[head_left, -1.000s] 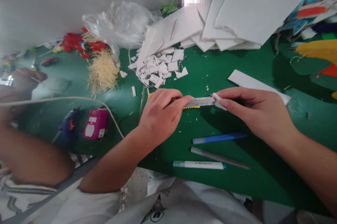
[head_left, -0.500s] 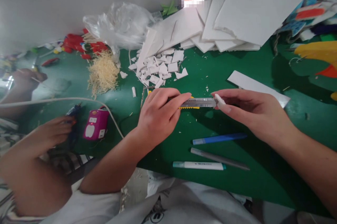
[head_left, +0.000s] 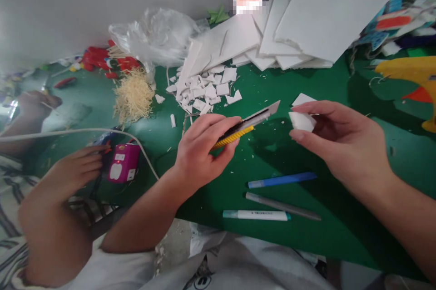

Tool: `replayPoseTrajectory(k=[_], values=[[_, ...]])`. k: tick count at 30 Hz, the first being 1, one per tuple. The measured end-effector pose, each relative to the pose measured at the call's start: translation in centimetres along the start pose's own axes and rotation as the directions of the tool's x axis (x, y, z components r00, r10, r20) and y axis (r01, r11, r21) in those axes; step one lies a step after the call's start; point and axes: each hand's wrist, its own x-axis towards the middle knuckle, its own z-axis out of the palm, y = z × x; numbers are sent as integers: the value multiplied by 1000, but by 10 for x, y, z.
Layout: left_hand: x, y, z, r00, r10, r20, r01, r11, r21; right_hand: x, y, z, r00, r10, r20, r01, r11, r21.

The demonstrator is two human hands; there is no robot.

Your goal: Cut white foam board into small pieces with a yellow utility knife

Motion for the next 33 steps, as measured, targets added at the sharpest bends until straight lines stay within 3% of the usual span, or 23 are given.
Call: replayPoseTrajectory(k=[3,7,11,17,21,33], values=[[-2,6,4,998,-27,52,36,982,-185,-1,0,1,999,-32,20,34,992,-123],[-6,14,9,994,-9,108,40,959,-279,1,-3,2,998,-58,9,58,973,-222],[-7,18,10,989,-15,150,57,959,-277,3,-3,1,997,20,68,-5,977,-212],[-7,19,12,990,7,144,32,962,-272,6,8,2,983,173,63,-170,984,-49],[-8,17,13,986,24,163,21,963,-269,7,8,4,980,187,66,-187,982,-6],[-9,16,15,989,35,143,0,970,-241,7,5,3,978,200,61,-192,974,-123]])
